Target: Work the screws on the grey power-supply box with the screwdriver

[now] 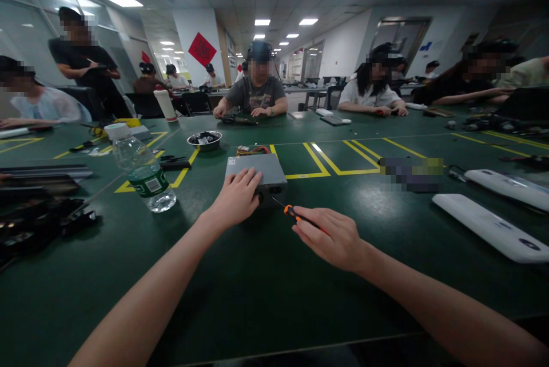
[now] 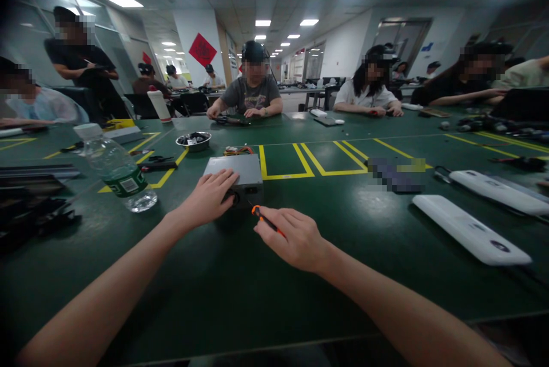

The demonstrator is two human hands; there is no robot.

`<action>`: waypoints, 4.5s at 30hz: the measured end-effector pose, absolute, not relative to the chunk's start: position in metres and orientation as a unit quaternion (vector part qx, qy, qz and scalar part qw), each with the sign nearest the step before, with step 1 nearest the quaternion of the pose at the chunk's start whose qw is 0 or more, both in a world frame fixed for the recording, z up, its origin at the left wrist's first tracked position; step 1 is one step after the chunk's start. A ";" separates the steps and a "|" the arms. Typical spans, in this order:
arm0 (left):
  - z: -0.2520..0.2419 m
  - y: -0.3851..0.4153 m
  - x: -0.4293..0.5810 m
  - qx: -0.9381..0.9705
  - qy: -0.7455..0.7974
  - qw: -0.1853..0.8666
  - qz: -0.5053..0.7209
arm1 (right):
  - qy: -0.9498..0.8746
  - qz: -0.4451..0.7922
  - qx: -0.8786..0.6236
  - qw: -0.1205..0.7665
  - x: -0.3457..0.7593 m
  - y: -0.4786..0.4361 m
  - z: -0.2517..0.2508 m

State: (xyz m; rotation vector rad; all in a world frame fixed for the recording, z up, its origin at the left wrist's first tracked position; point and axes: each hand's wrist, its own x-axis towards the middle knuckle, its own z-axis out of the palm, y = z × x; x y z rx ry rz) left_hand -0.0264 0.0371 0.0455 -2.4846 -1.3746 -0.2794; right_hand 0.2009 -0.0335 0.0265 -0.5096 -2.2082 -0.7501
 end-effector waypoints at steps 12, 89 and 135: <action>0.047 0.034 -0.025 -0.860 -0.482 0.147 -0.083 | -0.859 -0.287 -0.218 0.363 0.198 -0.029 0.023; 0.040 0.033 -0.017 -0.841 -0.486 0.209 -0.116 | -0.870 -0.273 -0.243 0.331 0.186 -0.039 0.021; 0.035 0.033 -0.014 -0.829 -0.487 0.228 -0.156 | -0.885 -0.277 -0.227 0.296 0.183 -0.043 0.019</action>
